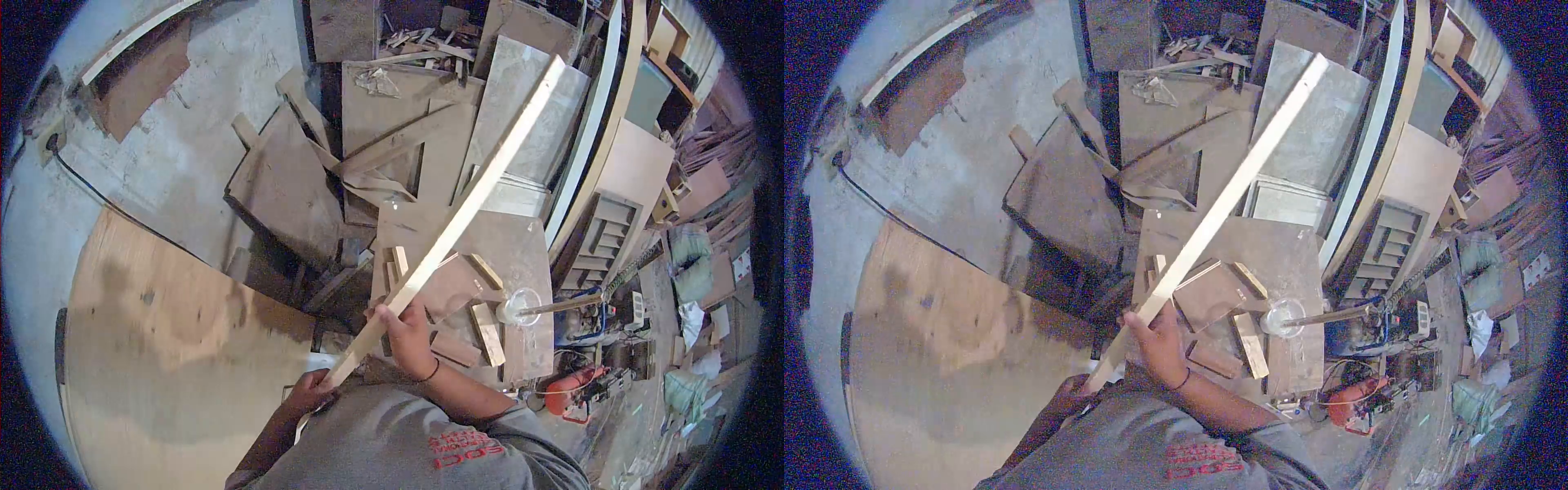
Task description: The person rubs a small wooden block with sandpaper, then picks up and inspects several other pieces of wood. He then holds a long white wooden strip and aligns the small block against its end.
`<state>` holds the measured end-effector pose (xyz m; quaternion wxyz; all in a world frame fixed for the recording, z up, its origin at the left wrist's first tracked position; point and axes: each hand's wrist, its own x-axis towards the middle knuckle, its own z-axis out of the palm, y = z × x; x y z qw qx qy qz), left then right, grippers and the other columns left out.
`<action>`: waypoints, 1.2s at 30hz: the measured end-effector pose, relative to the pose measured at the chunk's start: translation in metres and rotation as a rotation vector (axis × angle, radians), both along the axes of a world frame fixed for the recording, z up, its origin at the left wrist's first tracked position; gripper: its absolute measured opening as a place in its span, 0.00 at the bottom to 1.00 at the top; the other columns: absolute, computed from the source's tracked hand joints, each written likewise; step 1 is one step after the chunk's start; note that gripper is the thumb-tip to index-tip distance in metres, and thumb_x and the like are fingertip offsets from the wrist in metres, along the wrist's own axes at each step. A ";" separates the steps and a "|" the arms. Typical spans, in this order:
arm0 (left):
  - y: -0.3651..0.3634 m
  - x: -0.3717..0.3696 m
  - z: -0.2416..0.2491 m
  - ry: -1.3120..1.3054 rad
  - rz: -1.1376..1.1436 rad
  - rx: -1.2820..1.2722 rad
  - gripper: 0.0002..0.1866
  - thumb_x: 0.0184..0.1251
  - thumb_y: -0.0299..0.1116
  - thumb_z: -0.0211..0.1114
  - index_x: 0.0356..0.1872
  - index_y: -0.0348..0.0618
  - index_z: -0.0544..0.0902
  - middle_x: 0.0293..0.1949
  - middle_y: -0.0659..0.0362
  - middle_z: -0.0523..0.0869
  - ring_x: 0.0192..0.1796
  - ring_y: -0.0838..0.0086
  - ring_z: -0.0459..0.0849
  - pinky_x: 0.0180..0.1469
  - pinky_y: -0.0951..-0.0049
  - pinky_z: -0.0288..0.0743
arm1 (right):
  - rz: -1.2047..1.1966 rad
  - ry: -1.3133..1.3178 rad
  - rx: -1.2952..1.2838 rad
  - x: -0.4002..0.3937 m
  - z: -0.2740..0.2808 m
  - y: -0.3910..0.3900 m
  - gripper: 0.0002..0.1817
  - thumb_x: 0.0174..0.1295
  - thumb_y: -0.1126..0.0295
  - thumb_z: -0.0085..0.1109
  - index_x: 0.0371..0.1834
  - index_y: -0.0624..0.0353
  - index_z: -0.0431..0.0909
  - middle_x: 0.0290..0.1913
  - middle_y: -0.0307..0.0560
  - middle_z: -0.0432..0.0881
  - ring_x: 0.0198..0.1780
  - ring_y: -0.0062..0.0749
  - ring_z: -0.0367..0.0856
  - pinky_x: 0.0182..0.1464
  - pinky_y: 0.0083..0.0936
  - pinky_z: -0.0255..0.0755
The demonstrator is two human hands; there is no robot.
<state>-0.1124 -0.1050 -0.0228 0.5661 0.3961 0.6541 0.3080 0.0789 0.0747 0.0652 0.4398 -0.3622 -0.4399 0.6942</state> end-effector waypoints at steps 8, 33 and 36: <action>0.006 -0.018 -0.047 0.162 0.163 0.090 0.21 0.71 0.46 0.60 0.46 0.34 0.82 0.37 0.54 0.86 0.42 0.69 0.83 0.48 0.66 0.76 | 0.147 -0.101 0.179 0.002 -0.008 -0.015 0.14 0.66 0.74 0.62 0.52 0.65 0.73 0.50 0.52 0.84 0.53 0.36 0.84 0.56 0.32 0.78; 0.070 -0.002 -0.115 0.576 0.025 0.426 0.25 0.57 0.50 0.73 0.53 0.50 0.83 0.46 0.49 0.88 0.49 0.54 0.87 0.50 0.56 0.80 | 0.373 -0.080 0.154 -0.010 -0.020 -0.028 0.11 0.67 0.74 0.61 0.50 0.63 0.81 0.51 0.47 0.83 0.57 0.34 0.80 0.59 0.31 0.75; 0.072 0.000 -0.105 0.586 0.016 0.446 0.25 0.59 0.51 0.70 0.54 0.50 0.83 0.47 0.49 0.88 0.49 0.54 0.87 0.51 0.56 0.79 | 0.456 -0.156 0.197 -0.009 -0.022 -0.024 0.12 0.66 0.72 0.62 0.51 0.63 0.81 0.52 0.47 0.83 0.57 0.34 0.80 0.59 0.32 0.74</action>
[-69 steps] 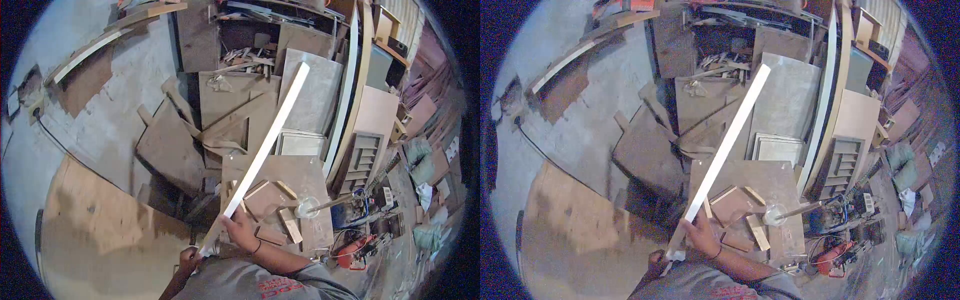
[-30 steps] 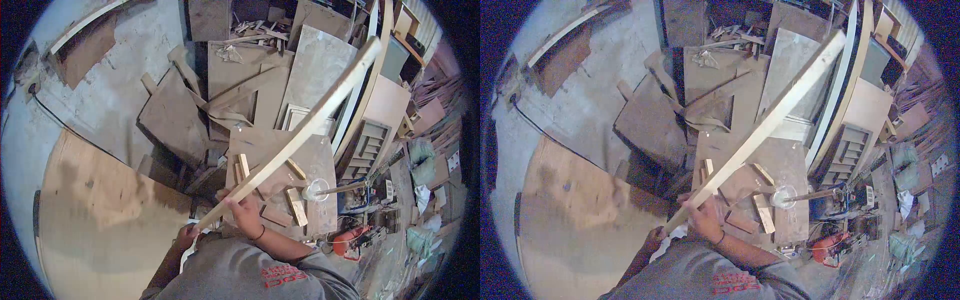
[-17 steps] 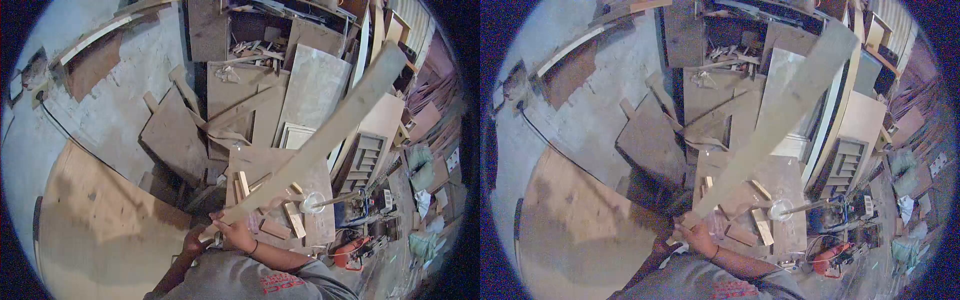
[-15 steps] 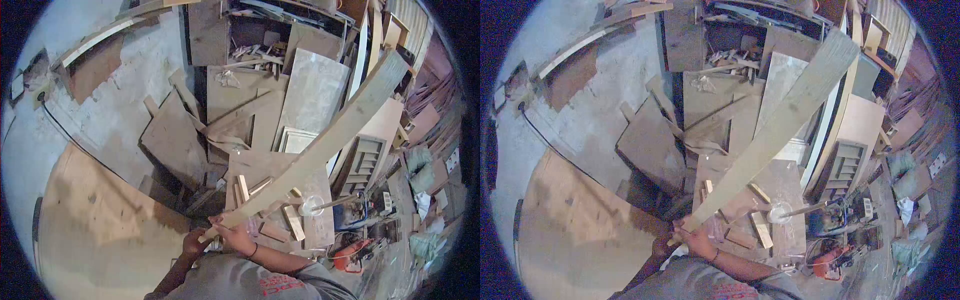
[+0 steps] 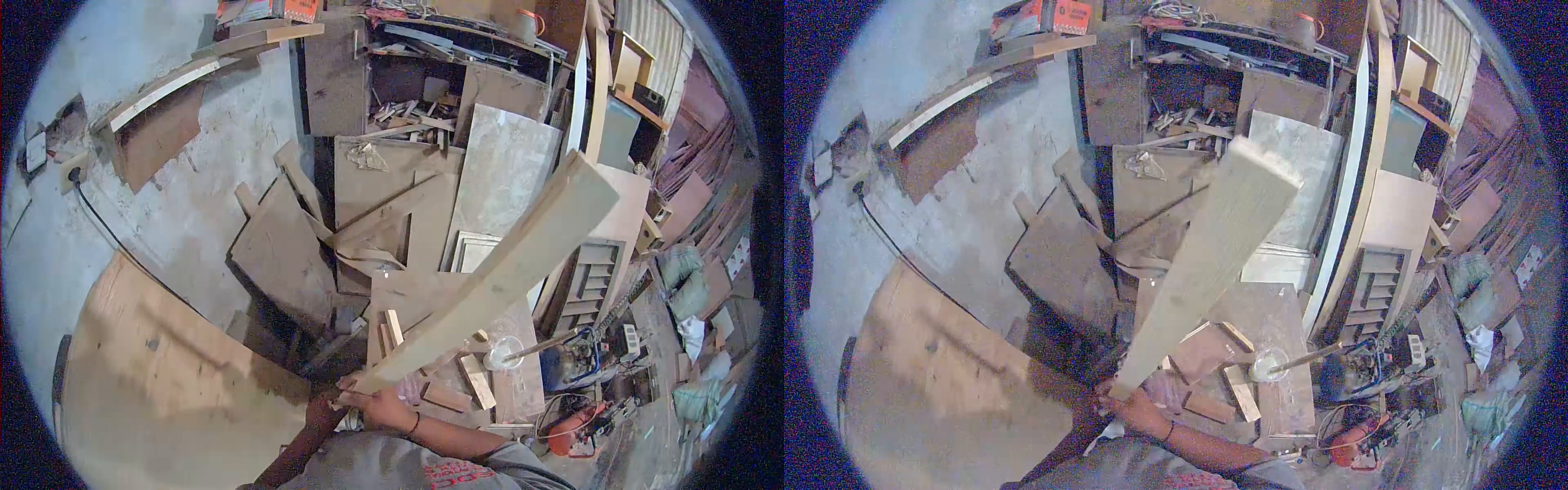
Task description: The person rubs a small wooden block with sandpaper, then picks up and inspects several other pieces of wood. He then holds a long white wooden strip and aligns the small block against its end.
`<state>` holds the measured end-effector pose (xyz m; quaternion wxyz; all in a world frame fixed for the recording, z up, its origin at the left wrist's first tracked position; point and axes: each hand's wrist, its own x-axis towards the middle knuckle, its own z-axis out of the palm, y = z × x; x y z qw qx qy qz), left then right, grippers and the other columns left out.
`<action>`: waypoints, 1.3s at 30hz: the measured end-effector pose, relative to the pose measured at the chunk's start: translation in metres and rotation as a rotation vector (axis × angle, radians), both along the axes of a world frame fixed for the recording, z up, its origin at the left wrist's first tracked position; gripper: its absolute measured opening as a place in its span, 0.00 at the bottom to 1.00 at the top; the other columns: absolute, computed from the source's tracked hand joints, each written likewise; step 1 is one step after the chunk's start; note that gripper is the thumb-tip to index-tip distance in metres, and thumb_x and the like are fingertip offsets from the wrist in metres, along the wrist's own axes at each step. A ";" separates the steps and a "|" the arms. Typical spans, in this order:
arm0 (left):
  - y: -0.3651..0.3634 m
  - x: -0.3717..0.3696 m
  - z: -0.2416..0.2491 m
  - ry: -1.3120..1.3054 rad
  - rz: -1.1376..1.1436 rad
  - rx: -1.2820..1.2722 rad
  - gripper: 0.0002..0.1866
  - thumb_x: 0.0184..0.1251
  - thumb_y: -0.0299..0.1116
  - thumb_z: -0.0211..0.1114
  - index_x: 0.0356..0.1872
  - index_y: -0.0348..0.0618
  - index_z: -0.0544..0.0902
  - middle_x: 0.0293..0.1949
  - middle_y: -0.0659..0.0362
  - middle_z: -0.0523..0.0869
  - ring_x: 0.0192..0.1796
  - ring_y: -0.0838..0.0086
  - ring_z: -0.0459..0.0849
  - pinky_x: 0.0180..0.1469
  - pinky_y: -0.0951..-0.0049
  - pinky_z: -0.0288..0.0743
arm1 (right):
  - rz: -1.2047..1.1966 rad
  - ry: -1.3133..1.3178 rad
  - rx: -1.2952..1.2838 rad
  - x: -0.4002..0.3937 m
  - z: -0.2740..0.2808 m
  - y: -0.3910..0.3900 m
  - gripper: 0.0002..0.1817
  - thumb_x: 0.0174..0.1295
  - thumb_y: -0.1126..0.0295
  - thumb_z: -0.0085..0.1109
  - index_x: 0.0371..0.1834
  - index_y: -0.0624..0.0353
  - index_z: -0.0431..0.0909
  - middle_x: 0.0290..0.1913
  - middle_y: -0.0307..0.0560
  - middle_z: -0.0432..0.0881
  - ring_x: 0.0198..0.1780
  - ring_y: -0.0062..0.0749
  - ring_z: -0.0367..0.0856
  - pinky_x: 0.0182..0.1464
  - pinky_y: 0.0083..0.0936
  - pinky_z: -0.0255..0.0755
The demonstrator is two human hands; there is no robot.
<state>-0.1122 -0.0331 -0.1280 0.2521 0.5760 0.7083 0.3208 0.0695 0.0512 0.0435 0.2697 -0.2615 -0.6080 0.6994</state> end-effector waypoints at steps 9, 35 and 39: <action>0.009 -0.015 -0.057 0.444 -0.240 0.097 0.19 0.63 0.48 0.64 0.50 0.51 0.83 0.43 0.52 0.87 0.45 0.54 0.86 0.50 0.59 0.81 | 0.160 0.159 0.083 -0.013 -0.050 -0.008 0.10 0.58 0.71 0.67 0.42 0.60 0.81 0.46 0.48 0.84 0.53 0.43 0.82 0.57 0.37 0.76; 0.017 0.019 -0.044 -0.186 0.002 0.097 0.16 0.60 0.37 0.65 0.49 0.44 0.83 0.43 0.47 0.88 0.47 0.53 0.87 0.50 0.57 0.80 | 0.079 -0.215 0.643 -0.024 -0.013 -0.013 0.21 0.63 0.71 0.62 0.55 0.67 0.68 0.48 0.65 0.73 0.50 0.60 0.75 0.53 0.44 0.72; 0.022 0.013 -0.048 -0.161 -0.021 0.097 0.16 0.62 0.38 0.65 0.48 0.44 0.83 0.43 0.47 0.88 0.46 0.54 0.87 0.49 0.58 0.79 | 0.115 -0.386 0.653 -0.025 -0.002 -0.015 0.25 0.65 0.67 0.63 0.58 0.70 0.64 0.48 0.65 0.73 0.50 0.58 0.77 0.54 0.44 0.71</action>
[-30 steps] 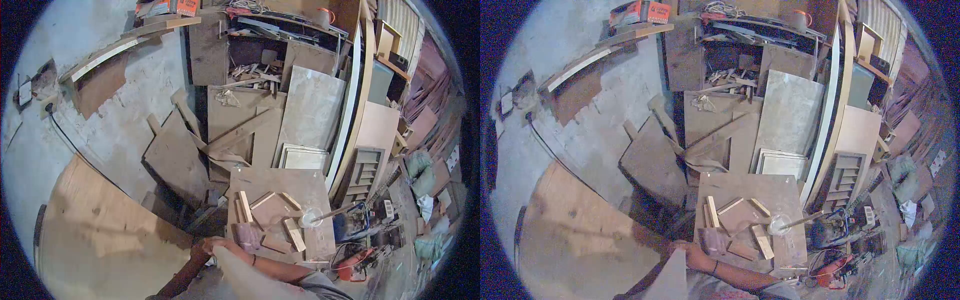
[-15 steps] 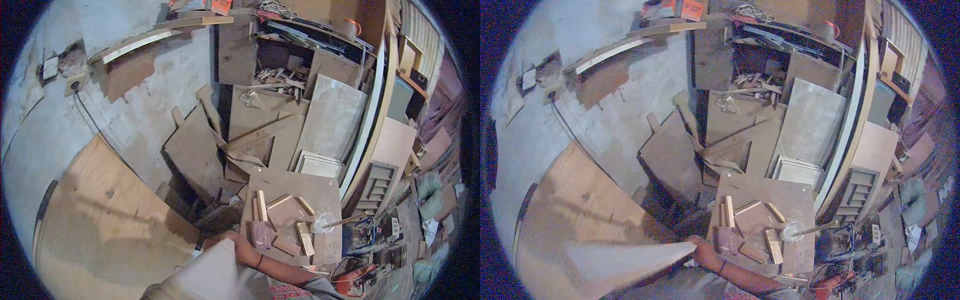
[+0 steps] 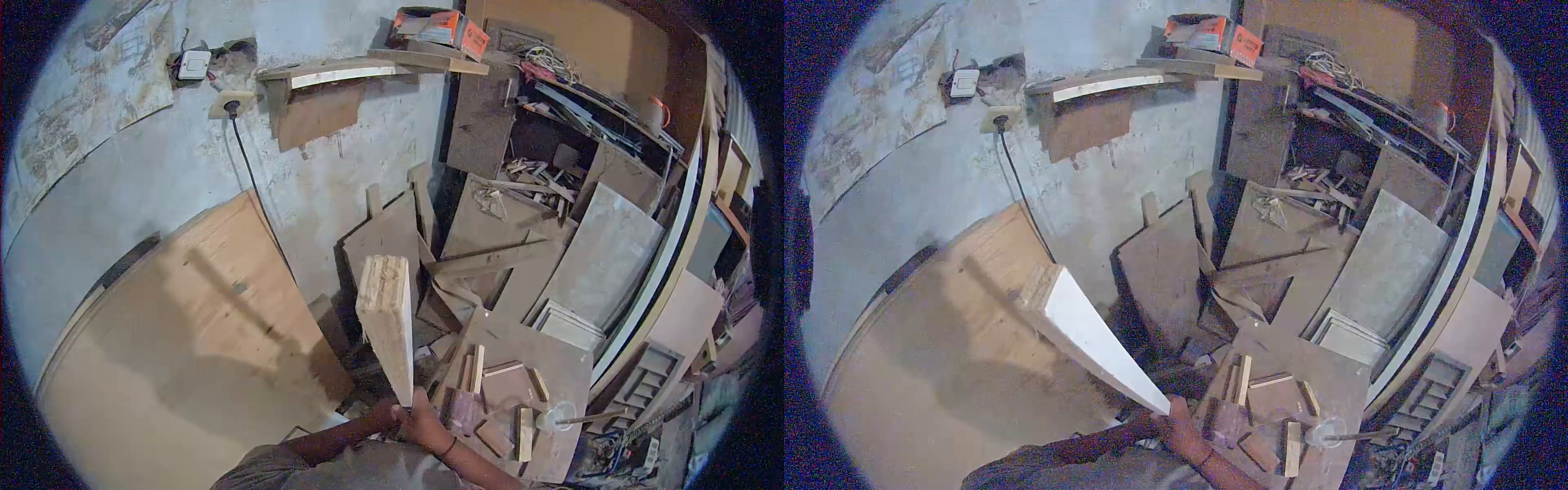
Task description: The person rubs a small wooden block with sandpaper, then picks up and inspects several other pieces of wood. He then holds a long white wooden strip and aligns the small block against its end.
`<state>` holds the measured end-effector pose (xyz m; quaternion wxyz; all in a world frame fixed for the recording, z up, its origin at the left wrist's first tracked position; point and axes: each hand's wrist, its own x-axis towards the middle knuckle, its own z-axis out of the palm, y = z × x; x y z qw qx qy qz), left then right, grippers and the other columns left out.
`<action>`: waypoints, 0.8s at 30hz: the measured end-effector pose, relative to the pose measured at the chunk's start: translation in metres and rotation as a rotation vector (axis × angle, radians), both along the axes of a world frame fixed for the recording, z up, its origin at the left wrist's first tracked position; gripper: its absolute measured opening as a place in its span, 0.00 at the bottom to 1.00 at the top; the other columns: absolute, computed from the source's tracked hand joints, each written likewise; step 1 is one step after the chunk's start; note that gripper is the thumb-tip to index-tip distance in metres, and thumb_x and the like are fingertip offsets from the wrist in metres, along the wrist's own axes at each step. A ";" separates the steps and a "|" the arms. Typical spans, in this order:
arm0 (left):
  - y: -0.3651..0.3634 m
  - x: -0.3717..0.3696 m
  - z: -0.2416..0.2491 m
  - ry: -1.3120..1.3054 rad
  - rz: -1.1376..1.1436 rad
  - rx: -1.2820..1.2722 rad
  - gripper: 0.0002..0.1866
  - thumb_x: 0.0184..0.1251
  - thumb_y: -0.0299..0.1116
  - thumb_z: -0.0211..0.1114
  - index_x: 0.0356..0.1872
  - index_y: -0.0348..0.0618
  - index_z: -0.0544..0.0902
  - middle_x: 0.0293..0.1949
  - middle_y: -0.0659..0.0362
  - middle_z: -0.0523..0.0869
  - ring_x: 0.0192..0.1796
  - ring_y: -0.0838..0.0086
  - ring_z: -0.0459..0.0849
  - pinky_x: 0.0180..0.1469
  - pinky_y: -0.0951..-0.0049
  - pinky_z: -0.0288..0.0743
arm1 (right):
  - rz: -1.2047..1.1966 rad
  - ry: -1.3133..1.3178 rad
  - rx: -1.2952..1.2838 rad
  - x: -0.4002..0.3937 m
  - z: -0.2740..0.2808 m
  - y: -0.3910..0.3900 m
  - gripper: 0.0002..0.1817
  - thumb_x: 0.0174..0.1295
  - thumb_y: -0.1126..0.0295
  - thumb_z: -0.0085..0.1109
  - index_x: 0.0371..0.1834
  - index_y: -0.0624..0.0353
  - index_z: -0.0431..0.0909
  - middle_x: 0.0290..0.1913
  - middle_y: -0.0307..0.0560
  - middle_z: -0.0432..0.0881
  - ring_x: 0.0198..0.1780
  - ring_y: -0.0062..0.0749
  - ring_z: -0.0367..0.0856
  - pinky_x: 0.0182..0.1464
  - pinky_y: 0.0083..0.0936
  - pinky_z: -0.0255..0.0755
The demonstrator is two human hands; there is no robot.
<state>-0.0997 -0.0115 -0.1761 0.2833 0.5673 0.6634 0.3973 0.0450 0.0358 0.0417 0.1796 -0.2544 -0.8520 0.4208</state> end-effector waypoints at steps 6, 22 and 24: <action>0.006 -0.008 0.000 -0.002 -0.006 0.018 0.15 0.64 0.39 0.63 0.47 0.43 0.83 0.42 0.47 0.88 0.44 0.55 0.87 0.46 0.58 0.79 | 0.077 -0.041 -0.075 -0.007 0.005 0.010 0.30 0.63 0.58 0.67 0.60 0.67 0.68 0.53 0.60 0.73 0.58 0.54 0.74 0.60 0.40 0.69; -0.005 -0.032 -0.006 0.144 0.021 0.008 0.14 0.68 0.39 0.62 0.45 0.41 0.81 0.40 0.51 0.87 0.40 0.63 0.86 0.41 0.61 0.78 | -0.002 -0.105 -0.152 -0.043 0.074 0.007 0.23 0.59 0.66 0.70 0.53 0.61 0.71 0.46 0.61 0.81 0.50 0.54 0.83 0.48 0.41 0.77; -0.017 -0.023 0.045 0.005 0.057 0.113 0.12 0.68 0.37 0.63 0.46 0.40 0.80 0.39 0.53 0.85 0.40 0.68 0.84 0.42 0.64 0.77 | 0.007 -0.043 -0.081 -0.043 0.075 0.005 0.24 0.59 0.65 0.70 0.54 0.61 0.71 0.45 0.61 0.82 0.49 0.55 0.84 0.47 0.42 0.77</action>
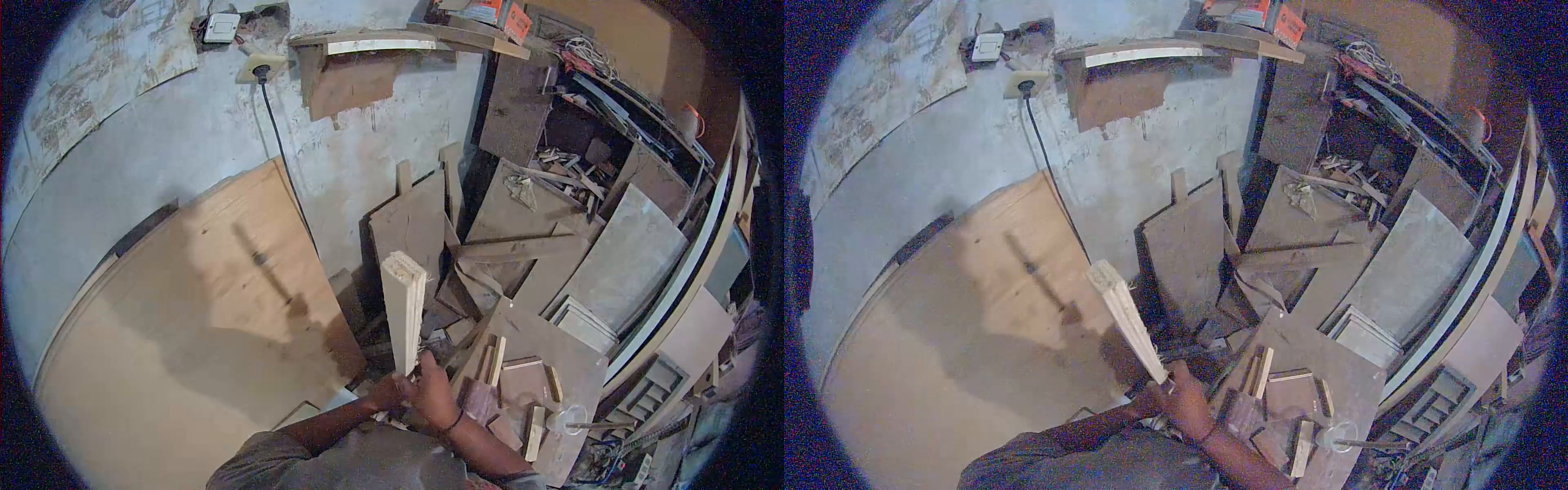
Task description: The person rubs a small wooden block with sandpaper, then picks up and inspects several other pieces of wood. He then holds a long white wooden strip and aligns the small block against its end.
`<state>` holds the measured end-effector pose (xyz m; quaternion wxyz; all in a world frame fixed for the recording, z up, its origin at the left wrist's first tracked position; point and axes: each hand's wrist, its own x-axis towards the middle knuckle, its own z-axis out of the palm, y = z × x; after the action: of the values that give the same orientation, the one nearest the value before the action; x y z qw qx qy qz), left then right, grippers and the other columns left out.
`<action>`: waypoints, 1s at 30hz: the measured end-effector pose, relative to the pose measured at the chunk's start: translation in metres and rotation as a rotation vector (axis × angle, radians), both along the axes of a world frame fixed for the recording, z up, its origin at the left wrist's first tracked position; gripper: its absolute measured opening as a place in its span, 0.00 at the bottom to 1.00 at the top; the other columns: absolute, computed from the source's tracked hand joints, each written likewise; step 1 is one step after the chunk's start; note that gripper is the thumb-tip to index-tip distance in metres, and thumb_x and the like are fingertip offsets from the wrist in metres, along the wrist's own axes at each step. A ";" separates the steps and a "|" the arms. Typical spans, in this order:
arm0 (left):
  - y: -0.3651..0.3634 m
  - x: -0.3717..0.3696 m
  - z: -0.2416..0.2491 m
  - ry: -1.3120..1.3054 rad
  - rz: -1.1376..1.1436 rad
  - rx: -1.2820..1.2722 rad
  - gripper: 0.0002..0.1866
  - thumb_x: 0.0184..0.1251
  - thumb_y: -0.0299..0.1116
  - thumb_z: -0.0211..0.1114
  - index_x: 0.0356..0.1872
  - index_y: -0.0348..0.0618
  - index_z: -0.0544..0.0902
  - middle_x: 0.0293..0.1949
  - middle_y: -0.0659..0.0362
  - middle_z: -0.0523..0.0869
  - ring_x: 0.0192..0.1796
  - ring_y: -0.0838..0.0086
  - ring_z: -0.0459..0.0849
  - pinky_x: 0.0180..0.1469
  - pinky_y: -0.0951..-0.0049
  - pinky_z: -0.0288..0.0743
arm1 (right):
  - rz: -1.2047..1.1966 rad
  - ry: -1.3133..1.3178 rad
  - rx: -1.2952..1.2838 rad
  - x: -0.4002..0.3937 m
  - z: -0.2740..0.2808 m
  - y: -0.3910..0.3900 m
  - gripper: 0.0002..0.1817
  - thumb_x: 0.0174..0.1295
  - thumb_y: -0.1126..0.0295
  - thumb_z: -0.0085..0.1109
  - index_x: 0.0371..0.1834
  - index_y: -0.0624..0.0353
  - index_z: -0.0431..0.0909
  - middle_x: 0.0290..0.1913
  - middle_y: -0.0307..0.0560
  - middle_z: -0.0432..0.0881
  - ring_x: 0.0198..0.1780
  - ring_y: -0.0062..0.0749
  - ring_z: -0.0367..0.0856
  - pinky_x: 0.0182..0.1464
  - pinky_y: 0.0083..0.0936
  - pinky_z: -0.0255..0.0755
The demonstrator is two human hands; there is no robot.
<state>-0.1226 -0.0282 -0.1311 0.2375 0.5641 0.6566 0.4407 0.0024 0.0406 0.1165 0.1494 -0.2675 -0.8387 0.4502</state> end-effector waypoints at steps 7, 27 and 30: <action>0.009 -0.004 -0.117 0.007 -0.067 -0.018 0.12 0.65 0.33 0.66 0.46 0.41 0.77 0.39 0.54 0.82 0.42 0.70 0.81 0.47 0.64 0.76 | 0.160 0.115 0.082 -0.009 0.012 -0.001 0.23 0.55 0.62 0.74 0.49 0.61 0.77 0.42 0.59 0.82 0.46 0.56 0.83 0.48 0.42 0.77; -0.041 0.002 0.084 -0.534 -0.137 -0.419 0.24 0.67 0.43 0.65 0.62 0.47 0.77 0.56 0.54 0.84 0.60 0.66 0.80 0.62 0.61 0.72 | 0.559 0.570 -0.328 -0.023 0.100 0.016 0.25 0.71 0.53 0.56 0.57 0.64 0.71 0.48 0.48 0.81 0.50 0.32 0.80 0.54 0.32 0.73; -0.034 -0.002 0.021 -0.487 -0.152 -0.419 0.25 0.65 0.44 0.67 0.61 0.46 0.78 0.54 0.54 0.84 0.55 0.69 0.81 0.58 0.62 0.74 | 0.525 0.556 -0.306 -0.024 0.097 0.017 0.24 0.71 0.53 0.56 0.56 0.64 0.72 0.45 0.47 0.82 0.48 0.31 0.81 0.53 0.31 0.74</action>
<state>-0.1248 -0.0621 -0.1097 0.5306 0.4284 0.6129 0.3991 -0.0213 0.0571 0.2136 0.2088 0.0685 -0.7294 0.6478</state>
